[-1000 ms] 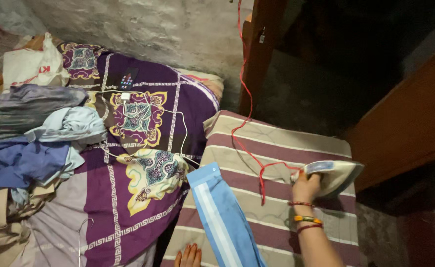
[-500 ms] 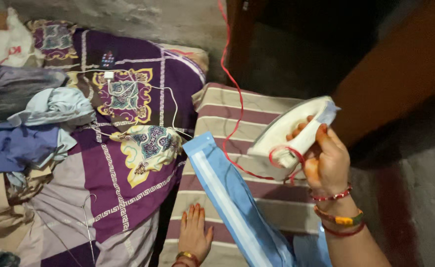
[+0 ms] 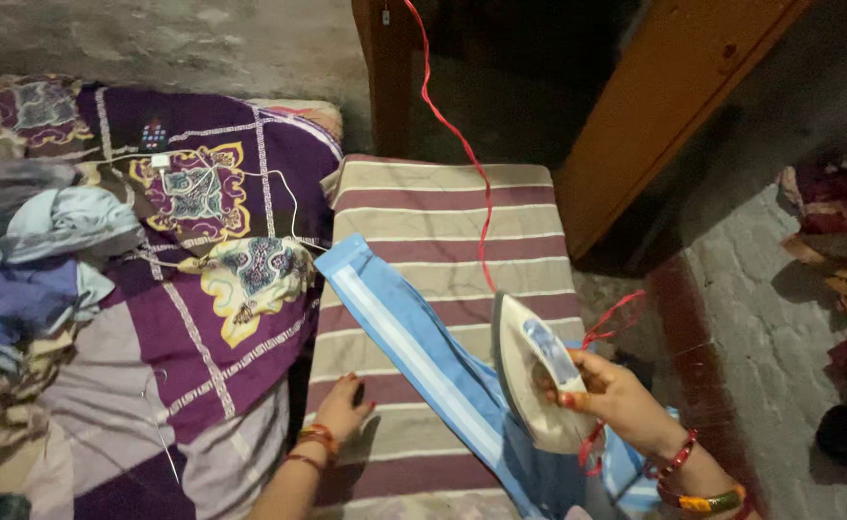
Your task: The person irons a light blue and white striped shirt on a small striped ironing board. They smooth the fabric, use a white electric iron to press the sleeves and body, and reposition the shirt to iron different sections.
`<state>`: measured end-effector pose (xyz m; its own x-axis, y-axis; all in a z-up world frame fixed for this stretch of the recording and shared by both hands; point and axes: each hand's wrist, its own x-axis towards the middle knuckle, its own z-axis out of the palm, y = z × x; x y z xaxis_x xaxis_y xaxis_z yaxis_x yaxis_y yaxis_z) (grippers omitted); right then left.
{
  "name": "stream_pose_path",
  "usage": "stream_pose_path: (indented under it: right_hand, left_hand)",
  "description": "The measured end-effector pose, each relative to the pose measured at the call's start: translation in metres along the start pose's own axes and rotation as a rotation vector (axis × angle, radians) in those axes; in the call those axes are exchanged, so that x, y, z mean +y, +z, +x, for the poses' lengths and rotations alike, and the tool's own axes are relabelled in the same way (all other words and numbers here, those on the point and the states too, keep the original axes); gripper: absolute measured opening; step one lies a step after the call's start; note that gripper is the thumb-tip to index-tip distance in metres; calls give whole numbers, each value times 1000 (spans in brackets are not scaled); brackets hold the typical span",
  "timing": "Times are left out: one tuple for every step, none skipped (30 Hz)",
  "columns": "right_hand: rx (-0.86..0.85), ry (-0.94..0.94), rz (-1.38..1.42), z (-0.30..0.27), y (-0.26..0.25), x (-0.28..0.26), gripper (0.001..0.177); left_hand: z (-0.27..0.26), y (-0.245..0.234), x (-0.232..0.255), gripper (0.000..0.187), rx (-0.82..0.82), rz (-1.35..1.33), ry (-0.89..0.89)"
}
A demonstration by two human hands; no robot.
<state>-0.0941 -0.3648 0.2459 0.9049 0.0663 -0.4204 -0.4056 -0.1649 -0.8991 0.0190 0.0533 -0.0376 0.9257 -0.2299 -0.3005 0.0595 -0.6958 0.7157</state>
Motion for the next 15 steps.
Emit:
stream_pose_path:
  right_hand:
    - [-79,-53,-79,-8,-10,7,50]
    - [-156,-110,-154,-12,-15,14,50]
    - [-164,-162,-311,-14,-16,20,55]
    - [-166,-215,-463,-18,-13,28,60]
    - [-166,-268,-616,-23,-10,34,65]
    - [-213,-442,-807,-22,-7,34,58]
    - [-259,-618,-997,-17,-4,32,52]
    - [-280,-609,-1103,-11,2,32,45]
    - [-301,-599,-1209,-6,10,33,38]
    - [-319,-697,-1290,1,19,32,34]
    - [-336,-796,-1370,6,26,31,30]
    - [-347,-861,-1413,9,35,34,26]
    - [-357,-927,-1455,11,44,37,22]
    - [-363,-994,-1498,16,53,38,19]
    - [-384,-1011,-1519,22,63,39,14]
  left_hand:
    - [-11,2,0,60,-44,-193,-90]
    - [-28,1,2,57,15,-234,-30]
    - [-50,1,8,53,74,-275,31]
    - [-73,-1,21,50,129,-311,93]
    - [-94,-6,38,48,153,-331,89]
    - [-119,-13,59,46,171,-353,78]
    - [-143,-21,83,44,189,-375,67]
    - [-166,-27,104,42,210,-351,119]
    - [-186,-32,125,40,229,-328,171]
    - [-195,-36,149,38,258,-303,224]
    - [-201,-38,172,36,289,-239,339]
    - [-208,-39,188,35,320,-168,450]
    - [-214,-40,200,34,350,-95,560]
    - [-216,-42,210,33,331,-90,569]
    - [-216,-45,218,33,311,-84,577]
